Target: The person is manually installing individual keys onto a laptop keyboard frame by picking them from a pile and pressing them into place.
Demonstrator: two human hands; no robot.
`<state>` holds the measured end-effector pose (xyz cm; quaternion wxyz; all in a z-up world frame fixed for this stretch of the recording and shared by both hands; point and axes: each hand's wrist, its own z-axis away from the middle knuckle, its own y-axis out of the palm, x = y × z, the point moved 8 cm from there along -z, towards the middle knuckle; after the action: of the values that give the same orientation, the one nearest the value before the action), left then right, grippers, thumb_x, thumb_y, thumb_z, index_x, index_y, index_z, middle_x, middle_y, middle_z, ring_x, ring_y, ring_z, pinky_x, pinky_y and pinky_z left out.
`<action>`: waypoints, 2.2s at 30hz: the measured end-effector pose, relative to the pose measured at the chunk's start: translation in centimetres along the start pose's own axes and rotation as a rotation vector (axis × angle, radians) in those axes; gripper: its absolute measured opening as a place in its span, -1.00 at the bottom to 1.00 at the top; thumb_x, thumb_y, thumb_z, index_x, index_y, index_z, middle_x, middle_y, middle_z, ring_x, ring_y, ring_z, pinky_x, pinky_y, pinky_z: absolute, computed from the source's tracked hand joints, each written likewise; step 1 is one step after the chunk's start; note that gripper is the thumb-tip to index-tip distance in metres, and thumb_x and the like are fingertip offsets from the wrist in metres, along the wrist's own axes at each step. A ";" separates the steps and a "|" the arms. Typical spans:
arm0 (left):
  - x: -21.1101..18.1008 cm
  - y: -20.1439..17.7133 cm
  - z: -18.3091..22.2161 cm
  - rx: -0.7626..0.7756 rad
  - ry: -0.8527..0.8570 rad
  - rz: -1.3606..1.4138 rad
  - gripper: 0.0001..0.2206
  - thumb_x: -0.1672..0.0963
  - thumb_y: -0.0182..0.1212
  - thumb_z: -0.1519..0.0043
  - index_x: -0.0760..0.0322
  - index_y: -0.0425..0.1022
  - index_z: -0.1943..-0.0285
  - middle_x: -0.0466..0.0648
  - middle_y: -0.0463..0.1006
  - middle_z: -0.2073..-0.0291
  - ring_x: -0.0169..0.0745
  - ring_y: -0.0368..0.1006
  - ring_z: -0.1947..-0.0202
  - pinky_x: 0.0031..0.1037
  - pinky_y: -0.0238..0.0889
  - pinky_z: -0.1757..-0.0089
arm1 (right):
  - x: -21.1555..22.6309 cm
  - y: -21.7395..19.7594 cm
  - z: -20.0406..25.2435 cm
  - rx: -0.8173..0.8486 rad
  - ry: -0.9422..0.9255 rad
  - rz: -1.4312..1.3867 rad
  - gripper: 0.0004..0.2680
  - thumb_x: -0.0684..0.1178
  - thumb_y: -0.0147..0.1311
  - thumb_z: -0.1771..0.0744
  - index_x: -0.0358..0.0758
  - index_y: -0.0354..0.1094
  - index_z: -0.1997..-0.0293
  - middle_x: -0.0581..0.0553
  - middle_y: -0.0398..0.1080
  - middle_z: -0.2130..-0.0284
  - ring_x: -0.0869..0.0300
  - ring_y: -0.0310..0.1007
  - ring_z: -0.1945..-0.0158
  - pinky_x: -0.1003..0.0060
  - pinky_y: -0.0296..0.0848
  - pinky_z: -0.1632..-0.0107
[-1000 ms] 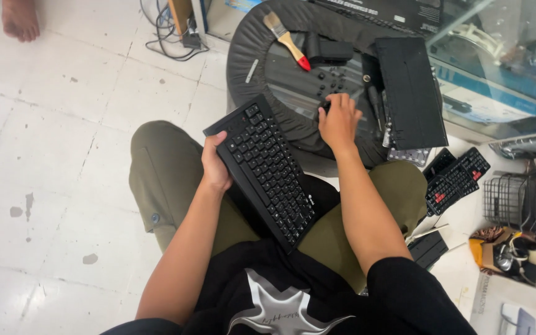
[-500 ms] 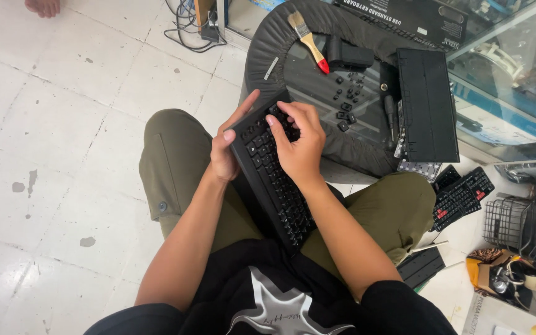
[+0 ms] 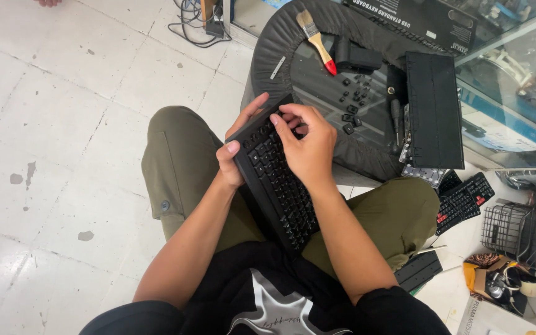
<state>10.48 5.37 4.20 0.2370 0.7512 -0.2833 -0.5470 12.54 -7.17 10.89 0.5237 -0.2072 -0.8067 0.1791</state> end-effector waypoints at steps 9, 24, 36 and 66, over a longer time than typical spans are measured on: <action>1.3 -0.5 0.1 -0.015 0.010 0.051 -0.06 -0.19 0.08 0.03 0.42 0.16 -0.51 0.15 0.48 -0.12 -0.05 0.47 -0.08 -0.26 0.37 -0.10 | 1.7 0.1 -0.5 -0.023 -0.310 0.218 -0.94 -0.23 0.30 -0.26 -0.30 0.54 0.27 -0.10 0.46 0.48 0.19 0.54 0.47 0.42 0.55 0.43; 2.4 -1.4 0.9 -0.087 -0.098 0.112 -0.03 -0.36 -0.22 -0.12 0.38 0.18 -0.50 0.19 0.41 -0.23 0.15 0.39 -0.20 -0.05 0.28 -0.20 | -10.6 -0.4 -0.4 -0.085 0.610 -1.004 -0.88 -0.23 -0.08 -0.34 -0.39 0.42 0.19 -0.37 0.54 0.26 0.06 0.58 0.36 0.32 0.59 0.33; 2.6 -1.4 0.7 0.028 -0.016 -0.052 0.05 -0.42 -0.17 -0.12 0.31 -0.05 -0.58 0.14 0.30 -0.35 0.02 0.27 -0.32 -0.13 0.20 -0.27 | -5.6 2.7 1.5 -0.079 0.012 -0.158 -0.85 -0.02 0.20 -0.39 -0.16 0.43 -0.03 -0.04 0.37 0.51 0.21 0.26 0.48 0.31 0.34 0.37; 0.5 1.3 1.0 0.131 0.059 -0.144 0.02 -0.15 0.12 0.01 0.31 -0.14 -0.64 0.04 0.19 -0.42 -0.07 0.18 -0.39 -0.25 0.03 -0.36 | -0.7 2.7 -1.0 0.347 -0.385 0.293 -0.91 -0.08 -0.20 -0.47 -0.25 0.08 0.11 -0.21 0.24 0.47 -0.17 0.42 0.48 0.02 0.43 0.49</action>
<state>9.42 4.02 4.41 0.1558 0.7993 -0.2567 -0.5204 14.08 -5.15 9.33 0.3574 -0.1911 -0.8100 0.4239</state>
